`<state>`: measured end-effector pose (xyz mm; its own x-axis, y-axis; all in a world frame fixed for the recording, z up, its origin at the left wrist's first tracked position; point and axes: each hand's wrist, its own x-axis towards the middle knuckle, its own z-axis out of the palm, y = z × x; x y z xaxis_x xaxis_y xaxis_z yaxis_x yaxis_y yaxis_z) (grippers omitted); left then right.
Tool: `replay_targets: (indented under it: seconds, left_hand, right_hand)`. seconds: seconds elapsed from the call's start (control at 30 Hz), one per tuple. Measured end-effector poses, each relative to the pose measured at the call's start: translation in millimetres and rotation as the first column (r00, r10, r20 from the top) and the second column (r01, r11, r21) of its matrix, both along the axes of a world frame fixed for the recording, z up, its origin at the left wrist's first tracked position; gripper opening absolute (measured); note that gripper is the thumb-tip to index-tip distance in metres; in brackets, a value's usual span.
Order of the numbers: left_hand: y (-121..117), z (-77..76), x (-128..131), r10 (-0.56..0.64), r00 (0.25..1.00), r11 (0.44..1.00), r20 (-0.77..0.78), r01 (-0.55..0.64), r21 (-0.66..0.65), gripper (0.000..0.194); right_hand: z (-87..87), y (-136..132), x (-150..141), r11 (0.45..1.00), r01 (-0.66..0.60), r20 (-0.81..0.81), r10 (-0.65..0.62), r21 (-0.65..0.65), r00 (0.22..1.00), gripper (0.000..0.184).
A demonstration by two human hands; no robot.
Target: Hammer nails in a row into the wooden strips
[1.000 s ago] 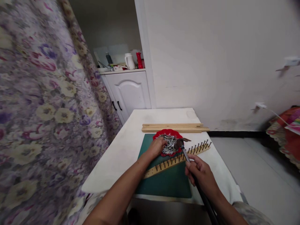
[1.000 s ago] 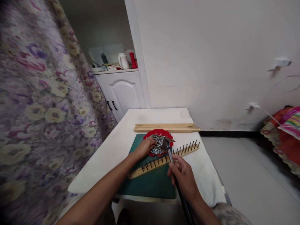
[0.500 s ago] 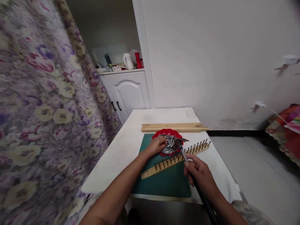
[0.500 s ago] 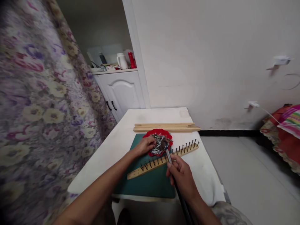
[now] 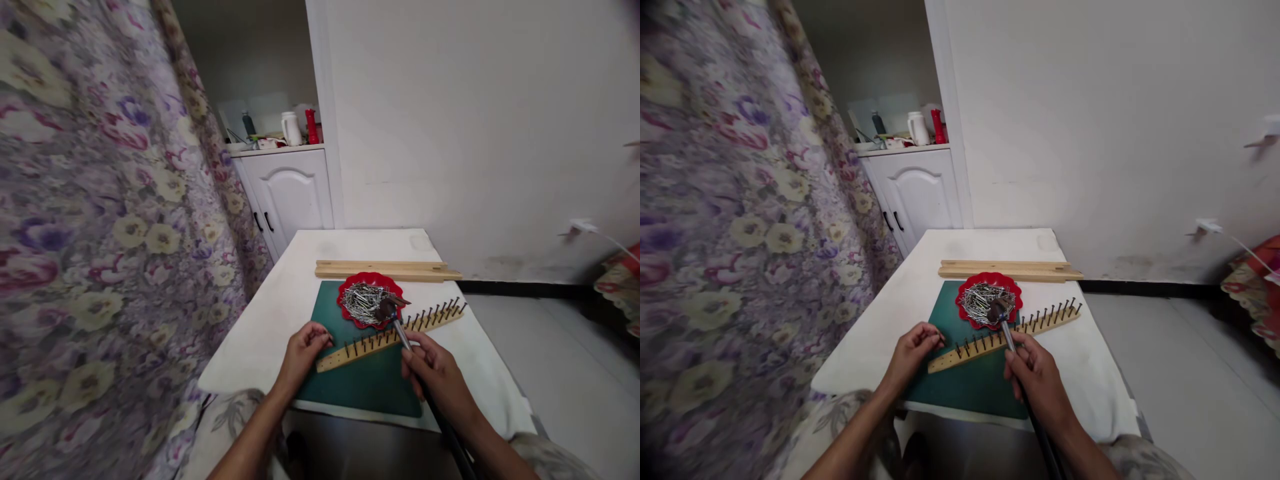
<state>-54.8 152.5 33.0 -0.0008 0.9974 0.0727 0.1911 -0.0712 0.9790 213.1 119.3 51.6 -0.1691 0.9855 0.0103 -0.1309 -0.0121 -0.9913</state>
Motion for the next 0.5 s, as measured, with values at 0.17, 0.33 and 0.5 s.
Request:
replay_targets:
  seconds: [0.17,0.33,0.5]
  left_hand:
    - [-19,-12.2,9,0.050,0.993,0.999,-0.108,-0.049,0.010,0.021]
    - [-18,-12.7,11,0.053,0.968,0.997,-0.244,-0.038,0.064,0.020]
    - [-21,-10.1,13,0.050,0.948,0.996,-0.315,-0.024,0.086,0.019]
  right_hand:
    - [-2.4,-4,-6,1.000,-0.019,0.029,0.019,0.004,0.999,0.039]
    - [-4.4,-5,-8,0.999,-0.033,0.053,0.033,0.008,0.998,0.037]
    - [-2.7,-5,-7,0.999,-0.037,0.054,0.037,0.008,0.998,0.038]
